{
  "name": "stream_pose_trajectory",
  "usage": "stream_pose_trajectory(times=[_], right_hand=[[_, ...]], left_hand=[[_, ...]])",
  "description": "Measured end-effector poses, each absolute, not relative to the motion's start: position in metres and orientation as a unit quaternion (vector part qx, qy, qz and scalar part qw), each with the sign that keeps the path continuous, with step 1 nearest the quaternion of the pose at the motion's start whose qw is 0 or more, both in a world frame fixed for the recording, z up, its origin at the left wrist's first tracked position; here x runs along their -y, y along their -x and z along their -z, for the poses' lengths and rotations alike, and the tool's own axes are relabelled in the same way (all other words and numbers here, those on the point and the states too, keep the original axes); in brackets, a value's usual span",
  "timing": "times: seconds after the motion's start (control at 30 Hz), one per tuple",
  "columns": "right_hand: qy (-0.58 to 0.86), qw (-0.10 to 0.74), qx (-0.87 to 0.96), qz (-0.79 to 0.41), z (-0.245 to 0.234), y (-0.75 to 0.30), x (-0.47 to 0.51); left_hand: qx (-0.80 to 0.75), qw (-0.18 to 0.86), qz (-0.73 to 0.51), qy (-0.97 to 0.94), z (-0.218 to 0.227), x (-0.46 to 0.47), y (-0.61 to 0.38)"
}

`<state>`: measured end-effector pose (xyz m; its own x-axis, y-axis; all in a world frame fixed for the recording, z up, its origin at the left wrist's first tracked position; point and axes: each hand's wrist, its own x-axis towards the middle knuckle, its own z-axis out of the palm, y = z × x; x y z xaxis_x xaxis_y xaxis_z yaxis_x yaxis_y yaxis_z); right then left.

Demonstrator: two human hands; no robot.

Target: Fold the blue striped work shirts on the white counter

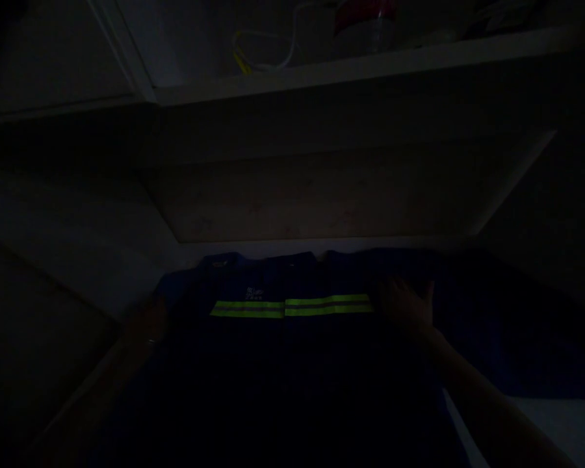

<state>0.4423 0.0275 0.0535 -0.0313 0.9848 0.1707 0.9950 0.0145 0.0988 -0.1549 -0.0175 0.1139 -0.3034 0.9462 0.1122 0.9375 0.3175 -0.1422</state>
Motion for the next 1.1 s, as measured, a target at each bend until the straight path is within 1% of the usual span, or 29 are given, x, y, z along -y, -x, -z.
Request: stream_pose_trajectory(times=[0.1, 0.17, 0.23, 0.3, 0.37, 0.43, 0.5, 0.6, 0.7, 0.77, 0.87, 0.93, 0.97, 1.03, 1.1], right_hand=[[0.666, 0.094, 0.731, 0.112, -0.053, -0.401, -0.045], [0.638, 0.11, 0.757, 0.085, -0.043, -0.368, -0.055], [0.618, 0.099, 0.778, 0.05, -0.029, -0.345, -0.062], [0.599, 0.075, 0.797, 0.032, -0.017, -0.344, -0.065], [0.588, 0.049, 0.807, 0.037, -0.008, -0.366, -0.063], [0.599, 0.021, 0.799, 0.054, -0.005, -0.4, -0.056], [0.631, -0.001, 0.772, 0.079, -0.005, -0.434, -0.046], [0.67, -0.009, 0.736, 0.095, -0.009, -0.467, -0.033], [0.712, 0.021, 0.698, 0.072, -0.019, -0.476, -0.024], [0.771, 0.07, 0.63, 0.062, -0.03, -0.471, -0.019], [0.811, 0.155, 0.56, 0.069, -0.049, -0.449, 0.0], [0.768, 0.196, 0.606, 0.067, -0.058, -0.423, 0.03], [0.73, 0.203, 0.65, 0.06, -0.059, -0.408, 0.05], [0.637, 0.186, 0.747, 0.027, -0.054, -0.375, 0.099], [0.536, 0.124, 0.835, 0.01, -0.042, -0.345, 0.152]], left_hand=[[0.699, 0.132, 0.051, 0.701, -0.106, -0.011, 0.096], [0.624, 0.107, 0.103, 0.768, -0.091, -0.034, 0.06], [0.61, 0.059, 0.083, 0.786, -0.069, -0.051, 0.042], [0.631, 0.027, 0.03, 0.775, -0.043, -0.061, 0.049], [0.627, 0.024, -0.008, 0.779, -0.021, -0.064, 0.074], [0.586, 0.03, -0.037, 0.809, -0.008, -0.063, 0.102], [0.566, 0.032, -0.043, 0.823, -0.003, -0.061, 0.12], [0.591, 0.013, -0.019, 0.806, -0.011, -0.057, 0.119], [0.652, -0.016, -0.011, 0.758, -0.026, -0.053, 0.105], [0.703, -0.033, -0.02, 0.71, -0.036, -0.045, 0.1], [0.713, -0.066, -0.046, 0.696, -0.049, -0.005, 0.095], [0.678, -0.076, -0.043, 0.73, -0.058, 0.045, 0.082], [0.649, -0.068, -0.024, 0.758, -0.062, 0.076, 0.072], [0.595, -0.046, 0.012, 0.803, -0.064, 0.144, 0.046], [0.543, -0.01, 0.041, 0.839, -0.059, 0.207, 0.019]])
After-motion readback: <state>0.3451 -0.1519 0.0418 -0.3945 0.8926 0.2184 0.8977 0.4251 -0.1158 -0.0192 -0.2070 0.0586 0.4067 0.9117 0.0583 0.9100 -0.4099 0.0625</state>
